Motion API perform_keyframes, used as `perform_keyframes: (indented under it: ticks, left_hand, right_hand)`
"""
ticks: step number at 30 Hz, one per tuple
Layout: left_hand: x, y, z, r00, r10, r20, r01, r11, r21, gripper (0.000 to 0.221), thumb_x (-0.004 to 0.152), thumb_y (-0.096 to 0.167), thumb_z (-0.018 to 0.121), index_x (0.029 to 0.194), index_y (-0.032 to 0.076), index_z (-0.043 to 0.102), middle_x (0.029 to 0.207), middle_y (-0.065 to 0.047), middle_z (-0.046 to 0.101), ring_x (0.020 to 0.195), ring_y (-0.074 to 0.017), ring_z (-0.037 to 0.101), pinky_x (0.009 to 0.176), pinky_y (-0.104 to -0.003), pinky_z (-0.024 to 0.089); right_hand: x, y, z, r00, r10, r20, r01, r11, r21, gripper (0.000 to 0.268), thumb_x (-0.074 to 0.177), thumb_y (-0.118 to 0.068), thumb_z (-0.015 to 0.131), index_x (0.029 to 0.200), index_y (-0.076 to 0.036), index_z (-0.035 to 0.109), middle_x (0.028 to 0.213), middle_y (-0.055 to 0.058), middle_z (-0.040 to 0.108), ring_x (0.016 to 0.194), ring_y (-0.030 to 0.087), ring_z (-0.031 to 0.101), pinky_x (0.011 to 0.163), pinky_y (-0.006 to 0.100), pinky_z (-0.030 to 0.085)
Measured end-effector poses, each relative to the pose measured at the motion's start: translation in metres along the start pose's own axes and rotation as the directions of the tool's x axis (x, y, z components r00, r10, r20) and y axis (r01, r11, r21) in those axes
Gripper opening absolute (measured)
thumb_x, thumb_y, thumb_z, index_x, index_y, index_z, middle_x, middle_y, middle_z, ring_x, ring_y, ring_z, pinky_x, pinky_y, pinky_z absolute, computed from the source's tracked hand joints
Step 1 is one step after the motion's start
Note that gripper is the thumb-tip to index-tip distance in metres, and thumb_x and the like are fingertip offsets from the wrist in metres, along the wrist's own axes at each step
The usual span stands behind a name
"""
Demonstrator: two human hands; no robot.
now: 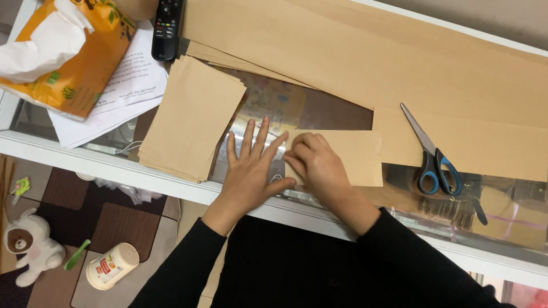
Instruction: Folding and cutting brown paper strips to create small bags or wrappers for bakery items.
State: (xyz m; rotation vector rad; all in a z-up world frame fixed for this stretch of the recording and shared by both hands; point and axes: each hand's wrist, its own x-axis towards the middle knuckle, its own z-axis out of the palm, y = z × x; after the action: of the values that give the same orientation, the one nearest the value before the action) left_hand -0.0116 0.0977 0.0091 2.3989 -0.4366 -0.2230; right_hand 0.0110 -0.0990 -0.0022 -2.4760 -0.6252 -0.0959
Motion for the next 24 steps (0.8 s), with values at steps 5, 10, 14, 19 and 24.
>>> perform_keyframes:
  ticks: [5, 10, 14, 19, 24]
  left_hand:
    - [0.001, -0.005, 0.005, 1.0, 0.024, -0.003, -0.023, 0.997, 0.072, 0.1, 0.079, 0.057, 0.087, 0.161, 0.019, 0.045, 0.176, -0.026, 0.014, 0.161, -0.0491, -0.003, 0.116, -0.074, -0.015]
    - [0.0, 0.003, -0.004, 0.999, 0.004, 0.048, -0.008, 0.997, 0.079, 0.122, 0.061, 0.059, 0.098, 0.163, 0.02, 0.043, 0.175, -0.028, 0.012, 0.16, -0.0519, -0.004, 0.115, -0.075, -0.016]
    - [0.0, 0.012, -0.014, 0.996, -0.009, 0.085, 0.005, 0.999, 0.049, 0.128, 0.057, 0.063, 0.1, 0.163, 0.018, 0.043, 0.173, -0.033, 0.014, 0.159, -0.0548, -0.003, 0.114, -0.077, -0.013]
    - [-0.001, 0.027, -0.02, 0.999, 0.032, 0.044, -0.033, 0.999, 0.024, 0.109, 0.063, 0.052, 0.1, 0.154, 0.011, 0.056, 0.169, -0.037, 0.023, 0.155, -0.062, 0.005, 0.112, -0.08, -0.008]
    - [-0.012, 0.027, 0.0, 0.994, 0.112, 0.009, -0.112, 0.979, 0.173, 0.073, 0.078, 0.05, 0.089, 0.138, 0.015, 0.071, 0.165, -0.024, 0.042, 0.154, -0.0539, 0.027, 0.119, -0.075, 0.006]
  right_hand:
    - [-0.025, -0.006, 0.002, 0.999, -0.041, 0.02, 0.042, 0.999, -0.011, 0.017, 0.093, -0.025, 0.08, 0.09, -0.009, 0.076, 0.102, 0.003, 0.069, 0.103, 0.024, 0.066, 0.09, 0.032, 0.058]
    - [-0.031, -0.013, -0.021, 0.994, -0.062, 0.091, 0.043, 0.981, 0.19, 0.012, 0.085, -0.018, 0.086, 0.083, -0.01, 0.078, 0.095, 0.004, 0.071, 0.094, 0.026, 0.067, 0.085, 0.036, 0.06]
    - [-0.057, -0.02, -0.043, 0.967, 0.24, -0.086, -0.19, 0.904, 0.383, 0.007, 0.085, -0.021, 0.089, 0.09, -0.02, 0.085, 0.092, -0.005, 0.079, 0.088, 0.016, 0.073, 0.08, 0.028, 0.06]
    - [-0.102, 0.011, -0.065, 0.812, 0.437, -0.386, -0.422, 0.897, 0.129, 0.026, 0.095, -0.015, 0.079, 0.119, -0.007, 0.073, 0.109, 0.012, 0.069, 0.094, 0.031, 0.064, 0.083, 0.04, 0.053]
    - [-0.123, 0.022, -0.07, 0.813, 0.471, -0.344, -0.546, 0.821, -0.168, 0.05, 0.088, -0.026, 0.082, 0.129, 0.002, 0.073, 0.119, 0.022, 0.063, 0.099, 0.043, 0.062, 0.09, 0.05, 0.049]
